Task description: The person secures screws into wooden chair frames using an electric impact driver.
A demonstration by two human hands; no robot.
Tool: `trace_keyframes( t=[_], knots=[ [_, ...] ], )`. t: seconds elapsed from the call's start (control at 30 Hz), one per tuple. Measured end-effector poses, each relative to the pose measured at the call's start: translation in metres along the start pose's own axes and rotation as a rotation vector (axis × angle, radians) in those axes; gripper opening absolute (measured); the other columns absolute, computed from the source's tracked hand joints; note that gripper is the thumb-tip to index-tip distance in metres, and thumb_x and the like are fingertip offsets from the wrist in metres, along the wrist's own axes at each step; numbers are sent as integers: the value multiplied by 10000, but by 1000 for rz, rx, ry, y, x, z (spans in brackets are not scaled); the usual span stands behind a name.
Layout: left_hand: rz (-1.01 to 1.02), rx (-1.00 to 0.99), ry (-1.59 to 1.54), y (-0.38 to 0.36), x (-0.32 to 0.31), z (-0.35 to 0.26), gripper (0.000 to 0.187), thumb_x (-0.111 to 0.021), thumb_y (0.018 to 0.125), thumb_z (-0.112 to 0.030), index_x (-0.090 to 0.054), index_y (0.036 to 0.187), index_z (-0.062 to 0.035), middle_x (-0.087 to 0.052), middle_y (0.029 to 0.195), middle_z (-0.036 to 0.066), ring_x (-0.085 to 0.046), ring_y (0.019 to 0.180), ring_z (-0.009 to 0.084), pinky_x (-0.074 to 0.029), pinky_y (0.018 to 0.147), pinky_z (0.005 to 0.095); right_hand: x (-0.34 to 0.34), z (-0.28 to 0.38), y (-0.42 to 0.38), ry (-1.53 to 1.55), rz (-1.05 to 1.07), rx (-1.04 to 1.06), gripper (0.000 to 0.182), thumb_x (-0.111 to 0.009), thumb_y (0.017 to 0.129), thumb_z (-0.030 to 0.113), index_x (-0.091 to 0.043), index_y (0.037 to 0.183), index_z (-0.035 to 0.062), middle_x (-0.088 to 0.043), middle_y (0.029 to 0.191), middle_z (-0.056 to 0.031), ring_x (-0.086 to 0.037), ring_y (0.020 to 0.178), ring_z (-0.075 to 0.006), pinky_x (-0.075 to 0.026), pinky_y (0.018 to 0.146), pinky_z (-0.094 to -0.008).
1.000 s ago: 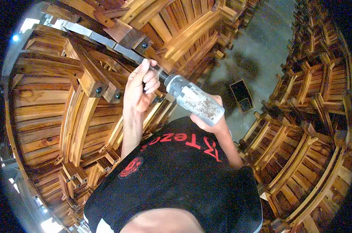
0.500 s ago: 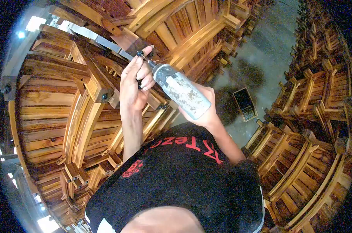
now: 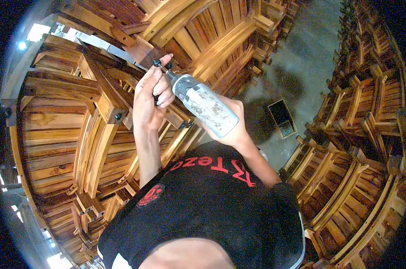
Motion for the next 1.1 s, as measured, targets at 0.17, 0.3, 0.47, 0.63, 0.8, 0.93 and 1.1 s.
trace_keyframes(
  t=[0.17, 0.3, 0.47, 0.63, 0.8, 0.93, 1.1],
  knots=[
    [-181, -152, 493, -27, -3, -11, 223, -429, 949, -97, -573, 1066, 27, -315, 557, -65, -270, 451, 27, -219, 397, 180, 3, 2, 2, -10, 15, 6, 284, -638, 587, 55, -622, 866, 4, -629, 772, -119, -605, 629, -276, -482, 590, -326],
    [-355, -441, 516, -21, -12, -38, 290, -431, 928, -71, -476, 1203, 10, -355, 586, -51, -303, 479, 20, -231, 409, 182, 5, 7, -1, 0, 13, -78, 254, -650, 586, 44, -637, 840, 28, -640, 762, -94, -611, 649, -265, -481, 618, -330],
    [-276, -495, 486, 19, -1, -66, 584, -435, 883, -24, -177, 1406, 0, -363, 581, -30, -321, 479, 52, -244, 409, 202, 6, 5, -3, -116, 40, -20, 213, -653, 602, 36, -655, 813, 66, -652, 746, -55, -622, 683, -249, -478, 654, -338],
    [-303, -389, 661, 34, -6, -74, 680, -434, 853, -5, -84, 1436, -9, -392, 554, -13, -329, 462, 56, -240, 391, 199, 8, 7, 2, -55, 42, -101, 215, -657, 608, 46, -662, 820, 80, -659, 752, -48, -623, 688, -240, -473, 660, -334],
    [-295, -440, 569, 35, -3, -88, 647, -448, 898, -27, -83, 1433, -38, -342, 589, -12, -317, 453, 65, -215, 381, 201, 6, 11, 0, -45, 34, -156, 232, -663, 603, 55, -662, 833, 84, -650, 738, -58, -613, 661, -233, -471, 643, -325],
    [-242, -311, 587, 46, 0, -109, 563, -428, 901, -23, -131, 1379, -55, -326, 584, -17, -307, 439, 73, -208, 365, 204, 7, 11, 2, 4, 53, -175, 226, -644, 609, 43, -661, 832, 69, -652, 729, -62, -617, 651, -240, -481, 636, -325],
    [-218, -236, 535, 59, 9, -112, 514, -422, 897, -21, -173, 1339, -102, -310, 570, -23, -322, 421, 84, -213, 343, 208, 7, 2, 0, 56, 81, -186, 352, -642, 603, 39, -626, 948, -28, -667, 828, -114, -645, 724, -161, -500, 697, -272]
  ],
)
Point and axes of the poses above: each hand's wrist, its own y-axis towards the middle knuckle, its own x-axis out of the back of the hand, z = x × y, the point moved 1 cm from there along y, towards the middle knuckle
